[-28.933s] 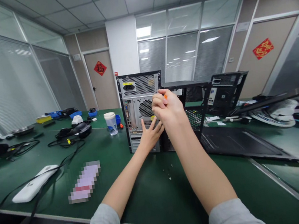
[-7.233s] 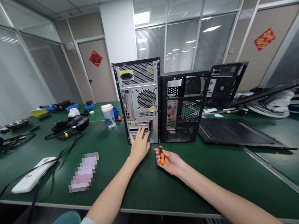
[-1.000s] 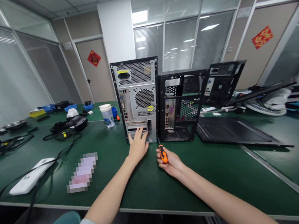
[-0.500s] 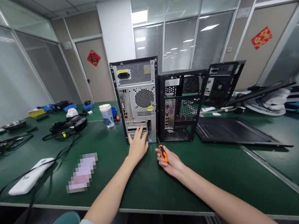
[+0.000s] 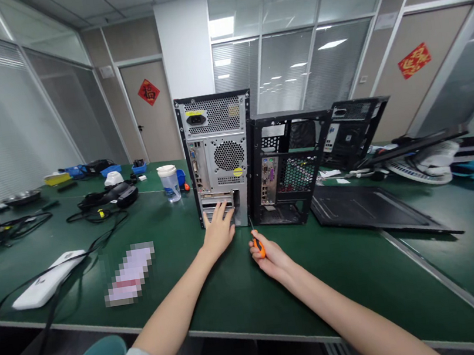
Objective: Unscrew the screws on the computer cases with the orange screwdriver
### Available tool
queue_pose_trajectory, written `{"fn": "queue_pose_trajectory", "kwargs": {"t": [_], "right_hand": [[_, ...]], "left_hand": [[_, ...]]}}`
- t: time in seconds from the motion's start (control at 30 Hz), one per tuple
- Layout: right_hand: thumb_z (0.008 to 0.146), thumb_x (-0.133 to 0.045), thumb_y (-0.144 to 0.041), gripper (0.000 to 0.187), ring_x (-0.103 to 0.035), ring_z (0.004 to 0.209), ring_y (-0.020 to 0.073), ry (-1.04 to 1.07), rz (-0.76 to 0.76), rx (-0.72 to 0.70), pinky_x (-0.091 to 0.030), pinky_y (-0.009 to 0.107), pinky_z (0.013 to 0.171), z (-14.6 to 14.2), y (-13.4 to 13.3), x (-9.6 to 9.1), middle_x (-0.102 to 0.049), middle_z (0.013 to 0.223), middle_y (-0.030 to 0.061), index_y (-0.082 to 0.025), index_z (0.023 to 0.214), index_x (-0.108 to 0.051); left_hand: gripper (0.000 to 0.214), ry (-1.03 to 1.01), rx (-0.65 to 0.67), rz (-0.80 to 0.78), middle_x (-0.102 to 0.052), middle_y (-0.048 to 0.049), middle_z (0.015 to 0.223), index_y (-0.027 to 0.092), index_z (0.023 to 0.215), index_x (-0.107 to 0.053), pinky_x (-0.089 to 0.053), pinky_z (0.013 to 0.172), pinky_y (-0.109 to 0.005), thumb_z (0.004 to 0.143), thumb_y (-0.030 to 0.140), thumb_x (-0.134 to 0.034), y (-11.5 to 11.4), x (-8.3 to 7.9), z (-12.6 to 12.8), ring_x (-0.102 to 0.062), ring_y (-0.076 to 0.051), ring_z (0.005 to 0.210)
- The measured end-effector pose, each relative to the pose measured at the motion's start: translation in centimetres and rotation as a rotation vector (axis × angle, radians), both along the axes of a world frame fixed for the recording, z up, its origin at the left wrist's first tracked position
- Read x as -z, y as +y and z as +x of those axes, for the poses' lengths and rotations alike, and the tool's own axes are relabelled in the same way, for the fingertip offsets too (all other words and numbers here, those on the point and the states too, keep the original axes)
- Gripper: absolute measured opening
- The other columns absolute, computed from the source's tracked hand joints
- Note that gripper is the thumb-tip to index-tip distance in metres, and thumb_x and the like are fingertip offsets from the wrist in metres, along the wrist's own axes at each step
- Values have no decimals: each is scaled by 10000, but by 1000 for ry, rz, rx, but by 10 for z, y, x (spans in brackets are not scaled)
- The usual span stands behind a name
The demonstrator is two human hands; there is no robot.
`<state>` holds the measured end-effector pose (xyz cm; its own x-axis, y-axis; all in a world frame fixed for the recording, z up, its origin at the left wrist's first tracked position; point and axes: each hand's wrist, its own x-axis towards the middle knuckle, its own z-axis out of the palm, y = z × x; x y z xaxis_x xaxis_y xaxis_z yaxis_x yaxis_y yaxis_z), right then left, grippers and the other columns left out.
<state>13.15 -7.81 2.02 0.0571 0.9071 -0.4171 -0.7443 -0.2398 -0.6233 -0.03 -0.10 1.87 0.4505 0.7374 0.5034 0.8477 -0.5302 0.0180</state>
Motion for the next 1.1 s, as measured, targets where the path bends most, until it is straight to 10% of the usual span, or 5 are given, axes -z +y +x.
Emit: {"fn": "queue_pose_trajectory", "kwargs": {"t": [1.1], "right_hand": [[934,-451,-292,251,-425,343,52,27,-20,-104,-261,130,320,5,1,3,-541,507,-27,-156,732,-511]], "left_hand": [[461,1,-1,6,-269,-88,1531,226,1325,-451,-230,1084,-650,867,201,-488,1,1,0,-224,-254,1422]]}}
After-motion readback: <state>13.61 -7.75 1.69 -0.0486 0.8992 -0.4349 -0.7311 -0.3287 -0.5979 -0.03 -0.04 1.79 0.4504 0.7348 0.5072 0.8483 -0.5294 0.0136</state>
